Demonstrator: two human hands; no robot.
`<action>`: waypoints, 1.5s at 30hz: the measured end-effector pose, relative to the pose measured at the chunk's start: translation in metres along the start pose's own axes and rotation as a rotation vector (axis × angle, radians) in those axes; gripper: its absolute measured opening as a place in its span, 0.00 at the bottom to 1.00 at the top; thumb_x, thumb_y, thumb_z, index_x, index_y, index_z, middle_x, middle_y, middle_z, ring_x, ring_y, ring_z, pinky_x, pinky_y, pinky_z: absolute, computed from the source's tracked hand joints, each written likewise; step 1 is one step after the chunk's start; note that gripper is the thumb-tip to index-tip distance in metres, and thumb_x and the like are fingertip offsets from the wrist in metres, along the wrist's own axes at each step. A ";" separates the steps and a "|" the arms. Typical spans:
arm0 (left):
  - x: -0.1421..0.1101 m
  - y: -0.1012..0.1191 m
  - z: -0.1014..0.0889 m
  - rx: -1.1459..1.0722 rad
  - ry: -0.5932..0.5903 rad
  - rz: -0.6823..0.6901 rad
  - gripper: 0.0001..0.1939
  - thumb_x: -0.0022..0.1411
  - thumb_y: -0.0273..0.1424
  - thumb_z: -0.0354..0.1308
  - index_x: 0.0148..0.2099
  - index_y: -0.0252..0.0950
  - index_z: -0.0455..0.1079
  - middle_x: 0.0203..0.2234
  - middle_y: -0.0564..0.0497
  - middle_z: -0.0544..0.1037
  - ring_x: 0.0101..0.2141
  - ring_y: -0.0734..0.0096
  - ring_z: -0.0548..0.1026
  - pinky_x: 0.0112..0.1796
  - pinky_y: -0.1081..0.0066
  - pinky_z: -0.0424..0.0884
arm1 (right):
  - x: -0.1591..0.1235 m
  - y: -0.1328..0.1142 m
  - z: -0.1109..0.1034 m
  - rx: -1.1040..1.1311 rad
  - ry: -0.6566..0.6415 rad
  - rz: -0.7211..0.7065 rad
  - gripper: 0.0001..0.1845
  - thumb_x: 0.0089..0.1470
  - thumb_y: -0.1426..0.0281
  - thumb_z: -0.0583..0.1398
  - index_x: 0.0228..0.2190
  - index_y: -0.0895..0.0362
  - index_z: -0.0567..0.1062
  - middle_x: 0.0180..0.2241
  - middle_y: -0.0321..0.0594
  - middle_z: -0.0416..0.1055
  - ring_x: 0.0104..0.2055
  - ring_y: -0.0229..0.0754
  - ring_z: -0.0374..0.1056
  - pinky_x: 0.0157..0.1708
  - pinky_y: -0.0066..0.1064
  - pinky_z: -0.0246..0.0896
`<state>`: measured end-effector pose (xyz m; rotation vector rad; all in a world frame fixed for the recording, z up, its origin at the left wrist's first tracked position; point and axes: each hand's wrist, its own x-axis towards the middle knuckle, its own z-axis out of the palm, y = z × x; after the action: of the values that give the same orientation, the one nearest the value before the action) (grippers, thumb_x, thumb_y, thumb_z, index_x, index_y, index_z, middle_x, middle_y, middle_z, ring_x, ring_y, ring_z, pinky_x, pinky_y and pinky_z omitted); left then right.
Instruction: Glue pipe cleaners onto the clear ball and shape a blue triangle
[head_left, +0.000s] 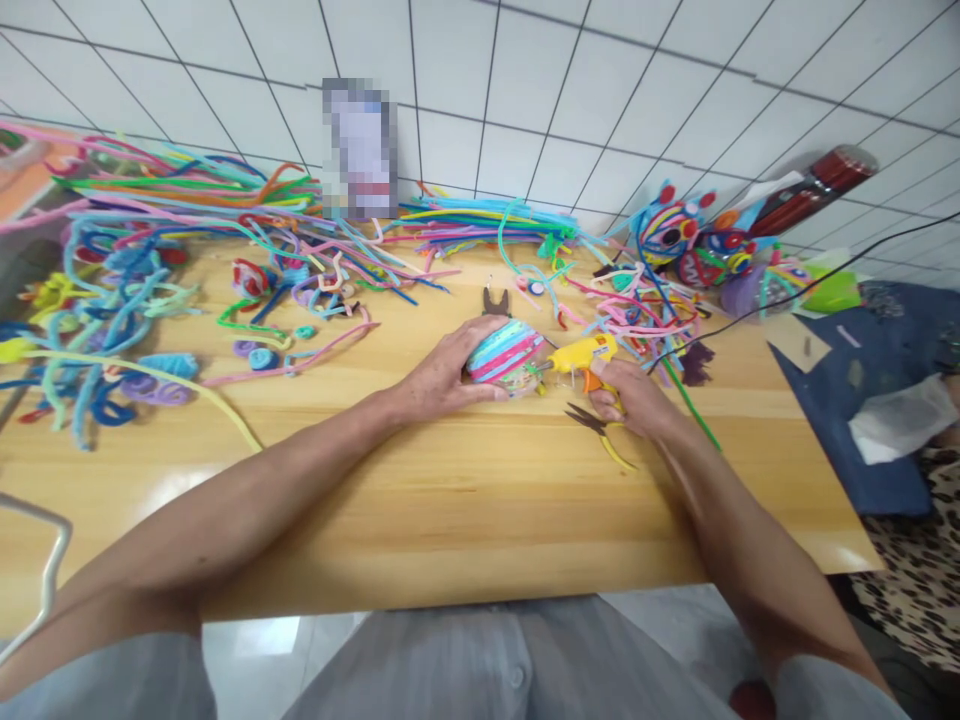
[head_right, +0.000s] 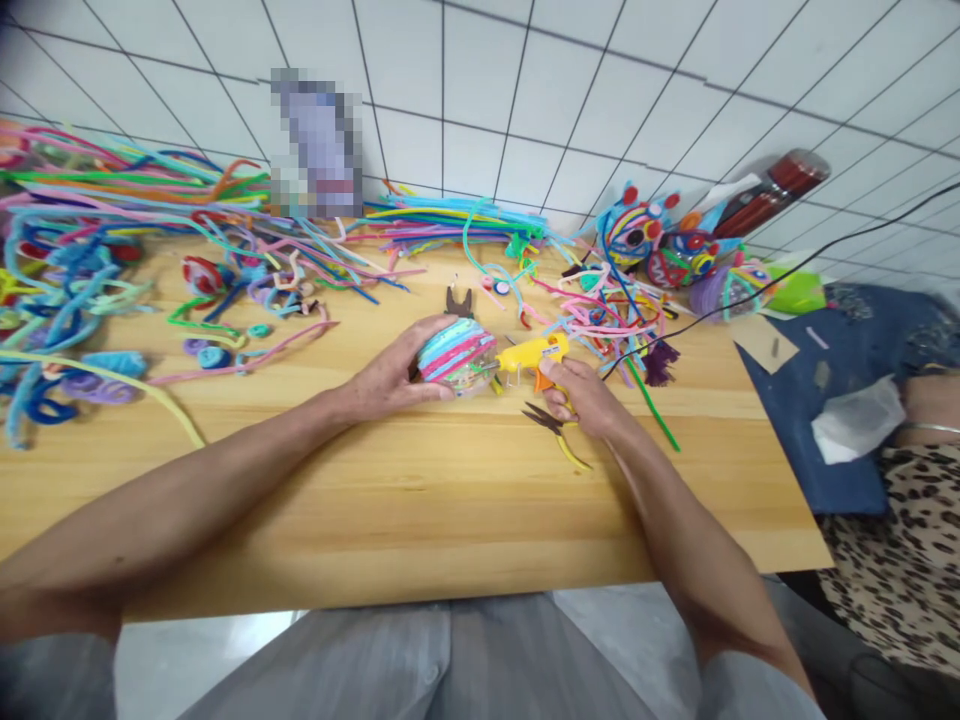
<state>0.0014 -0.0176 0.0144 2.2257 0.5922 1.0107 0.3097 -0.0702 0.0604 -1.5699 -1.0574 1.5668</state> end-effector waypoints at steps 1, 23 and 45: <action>0.000 0.000 0.000 -0.002 -0.002 0.001 0.48 0.63 0.50 0.69 0.76 0.38 0.54 0.70 0.31 0.65 0.70 0.42 0.65 0.68 0.45 0.63 | -0.001 0.000 0.000 0.001 -0.002 -0.003 0.33 0.37 0.45 0.75 0.29 0.54 0.69 0.16 0.24 0.56 0.16 0.28 0.50 0.13 0.20 0.42; 0.007 0.005 -0.005 0.013 -0.054 -0.068 0.47 0.64 0.51 0.68 0.75 0.39 0.54 0.70 0.31 0.65 0.70 0.43 0.64 0.68 0.43 0.64 | 0.000 0.005 -0.007 0.016 -0.006 -0.018 0.32 0.41 0.44 0.74 0.28 0.54 0.67 0.16 0.24 0.56 0.15 0.29 0.50 0.14 0.22 0.41; 0.017 0.017 -0.009 0.035 -0.109 -0.091 0.47 0.63 0.55 0.66 0.75 0.43 0.55 0.67 0.34 0.69 0.68 0.43 0.68 0.65 0.44 0.68 | -0.008 0.002 -0.011 -0.055 0.063 -0.078 0.30 0.51 0.45 0.71 0.23 0.53 0.65 0.16 0.27 0.56 0.16 0.32 0.53 0.16 0.28 0.44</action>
<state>0.0073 -0.0163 0.0398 2.2465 0.6603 0.8336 0.3216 -0.0771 0.0626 -1.5849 -1.1223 1.4384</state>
